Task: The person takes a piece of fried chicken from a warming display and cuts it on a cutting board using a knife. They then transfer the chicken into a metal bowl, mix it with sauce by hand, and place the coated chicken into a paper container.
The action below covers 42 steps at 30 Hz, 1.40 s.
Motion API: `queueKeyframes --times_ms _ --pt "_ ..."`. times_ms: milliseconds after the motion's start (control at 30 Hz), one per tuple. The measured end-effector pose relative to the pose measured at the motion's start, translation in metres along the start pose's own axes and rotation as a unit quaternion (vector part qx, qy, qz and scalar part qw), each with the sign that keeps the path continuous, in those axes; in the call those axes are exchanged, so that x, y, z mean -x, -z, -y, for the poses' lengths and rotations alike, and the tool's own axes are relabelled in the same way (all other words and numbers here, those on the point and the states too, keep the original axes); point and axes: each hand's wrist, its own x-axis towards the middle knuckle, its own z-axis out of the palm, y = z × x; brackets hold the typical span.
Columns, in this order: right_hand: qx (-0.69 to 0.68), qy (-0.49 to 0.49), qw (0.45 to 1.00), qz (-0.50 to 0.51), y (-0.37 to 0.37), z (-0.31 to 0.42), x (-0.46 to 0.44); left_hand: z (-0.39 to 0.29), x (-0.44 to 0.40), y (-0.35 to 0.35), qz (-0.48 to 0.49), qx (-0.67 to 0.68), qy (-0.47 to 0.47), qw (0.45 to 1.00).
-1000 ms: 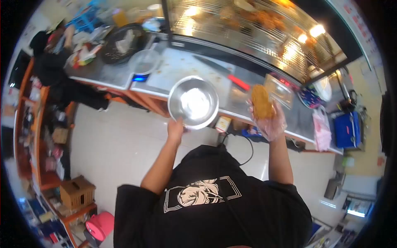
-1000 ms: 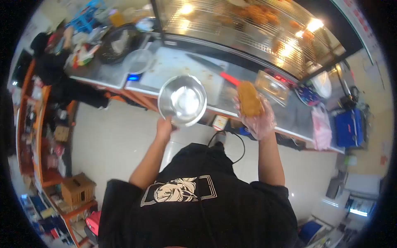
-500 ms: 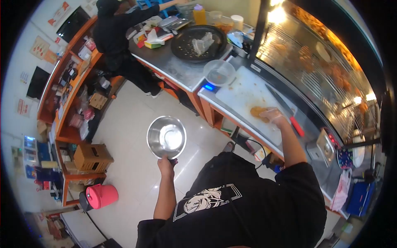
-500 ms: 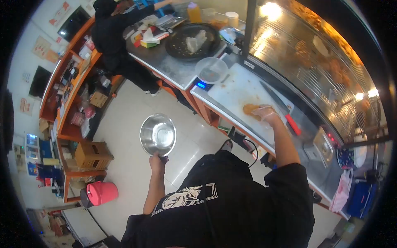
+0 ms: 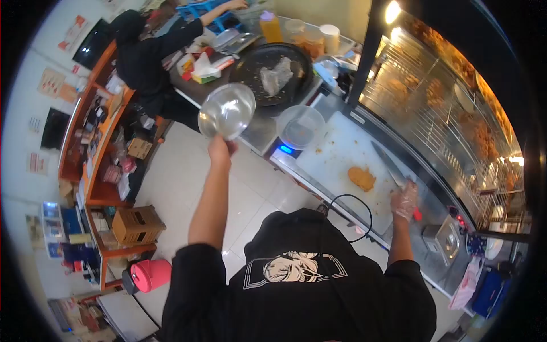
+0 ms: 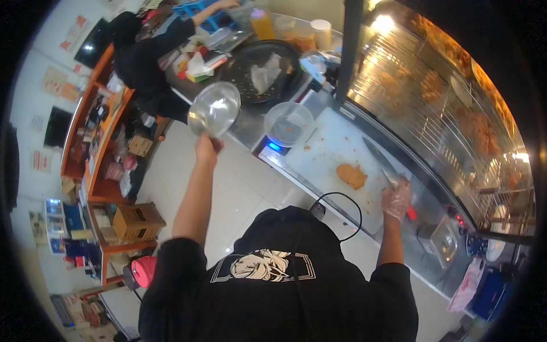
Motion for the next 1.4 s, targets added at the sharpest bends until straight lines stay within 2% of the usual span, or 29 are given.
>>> queueKeyframes --times_ms 67,133,200,267,333,400,467,567,600,667,700,767,800,833,867,900,967,1033,1067,1167,1267,1367,1400 --pt "0.052 -0.14 0.984 0.096 0.076 0.013 -0.013 -0.01 -0.059 -0.037 0.012 -0.039 -0.009 0.999" --pt "0.137 -0.162 0.918 0.336 0.078 -0.017 -0.02 -0.018 -0.102 -0.073 0.049 -0.081 -0.001 0.996" --pt "0.083 -0.14 0.946 0.279 0.067 -0.029 -0.004 -0.027 -0.126 -0.106 0.075 -0.094 0.03 0.992" --pt "0.105 -0.141 0.948 0.265 0.072 -0.02 -0.005 -0.025 -0.144 -0.126 0.081 -0.113 0.062 0.988" --pt "0.12 -0.173 0.939 0.273 0.043 -0.03 0.002 -0.021 -0.167 -0.139 0.08 -0.12 0.096 0.985" --pt "0.114 -0.186 0.933 0.284 0.037 -0.025 0.022 -0.008 -0.199 -0.137 0.121 -0.151 0.114 0.974" --pt "0.094 -0.174 0.934 0.297 0.043 -0.004 0.033 -0.008 -0.195 -0.14 0.107 -0.205 0.086 0.969" --pt "0.026 -0.306 0.901 0.307 0.086 0.066 0.048 -0.02 -0.166 -0.13 0.152 -0.199 0.105 0.962" --pt "0.028 -0.292 0.898 0.328 0.082 0.065 0.064 -0.019 -0.161 -0.123 0.18 -0.214 0.122 0.952" --pt "-0.008 -0.332 0.88 0.34 0.098 0.083 0.081 0.02 -0.154 -0.104 0.151 -0.29 -0.106 0.939" --pt "-0.025 -0.35 0.872 0.342 0.106 0.089 0.089 0.041 -0.141 -0.1 0.134 -0.316 -0.22 0.913" --pt "-0.003 -0.365 0.873 0.323 0.093 0.079 0.119 0.04 -0.016 -0.116 0.276 -0.298 -0.318 0.857" --pt "-0.002 -0.359 0.876 0.321 0.099 0.083 0.126 0.053 0.024 -0.118 0.416 -0.259 -0.099 0.866" --pt "-0.002 -0.351 0.879 0.322 0.102 0.085 0.13 0.089 0.038 -0.122 0.518 -0.285 -0.388 0.707" --pt "0.003 -0.319 0.891 0.322 0.094 0.074 0.142 0.087 0.082 -0.137 0.591 -0.329 -0.34 0.654" --pt "-0.008 -0.336 0.881 0.333 0.1 0.078 0.141 0.117 0.102 -0.15 0.622 -0.342 -0.352 0.61" --pt "-0.027 -0.373 0.861 0.345 0.122 0.094 0.123 0.131 0.146 -0.18 0.63 -0.459 -0.382 0.496" --pt "-0.006 -0.349 0.869 0.352 0.113 0.085 0.128 0.15 0.156 -0.201 0.607 -0.52 -0.402 0.447" --pt "-0.019 -0.35 0.882 0.315 0.112 0.083 0.131 0.162 0.161 -0.208 0.592 -0.551 -0.408 0.423" --pt "-0.014 -0.347 0.897 0.273 0.105 0.071 0.132 0.176 0.163 -0.205 0.595 -0.553 -0.41 0.416" --pt "-0.07 -0.323 0.894 0.302 0.117 0.081 0.114 0.174 0.186 -0.175 0.556 -0.557 -0.401 0.469" --pt "-0.19 -0.265 0.893 0.31 0.131 0.103 0.106 0.17 0.205 -0.16 0.513 -0.569 -0.388 0.512" --pt "-0.221 -0.264 0.877 0.335 0.13 0.11 0.102 0.163 0.21 -0.16 0.495 -0.567 -0.392 0.529"
